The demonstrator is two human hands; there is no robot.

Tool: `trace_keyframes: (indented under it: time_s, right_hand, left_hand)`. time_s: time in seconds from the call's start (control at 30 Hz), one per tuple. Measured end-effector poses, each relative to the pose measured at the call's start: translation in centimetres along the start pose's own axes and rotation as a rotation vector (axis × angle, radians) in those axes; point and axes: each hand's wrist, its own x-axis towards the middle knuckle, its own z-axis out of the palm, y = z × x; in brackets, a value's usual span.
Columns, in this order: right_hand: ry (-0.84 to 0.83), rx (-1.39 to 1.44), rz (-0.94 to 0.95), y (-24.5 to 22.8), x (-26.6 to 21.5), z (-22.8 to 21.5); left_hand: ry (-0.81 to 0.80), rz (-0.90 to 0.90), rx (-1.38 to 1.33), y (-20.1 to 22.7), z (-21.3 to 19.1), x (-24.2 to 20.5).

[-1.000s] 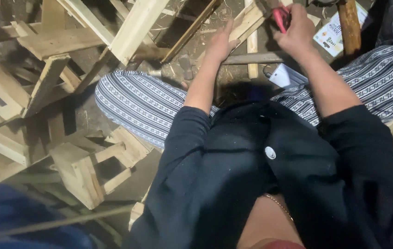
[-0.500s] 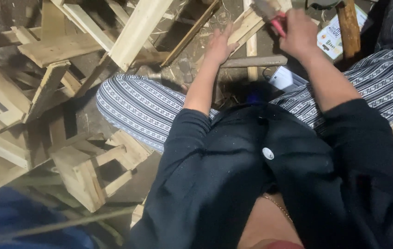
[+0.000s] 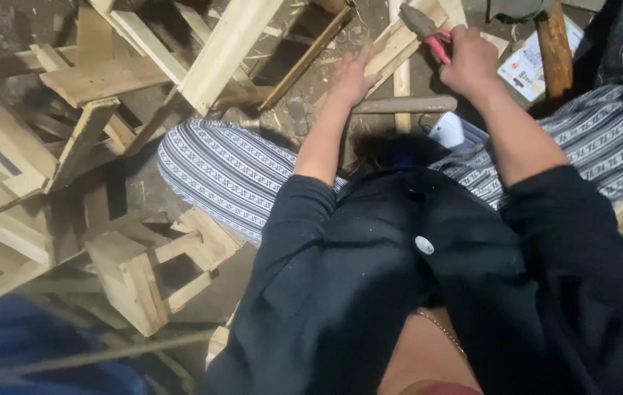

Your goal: The person sits cross-legged on the floor and uses pliers to pull nails out of a wooden frame. They hold the frame with one hand and repeatedly grip and extract nails with the pliers, occasionally repositioning the frame.

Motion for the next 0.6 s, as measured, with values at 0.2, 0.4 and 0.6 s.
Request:
trace_keyframes:
  time_s: [0.2, 0.4, 0.6]
  right_hand:
    - [0.499, 0.566, -0.161, -3.6, -0.2, -7.3]
    - [-0.068, 0.102, 0.141, -0.6, 0.2, 0.2]
    - [0.237, 0.716, 0.157, -1.7, 0.2, -6.6]
  left_hand:
    - [0.029, 0.012, -0.085, 0.4, -0.1, -0.4]
    - [0.001, -0.003, 0.038, 0.8, -1.1, -0.7]
    - [-0.028, 0.037, -0.029, 0.2, -0.7, -0.3]
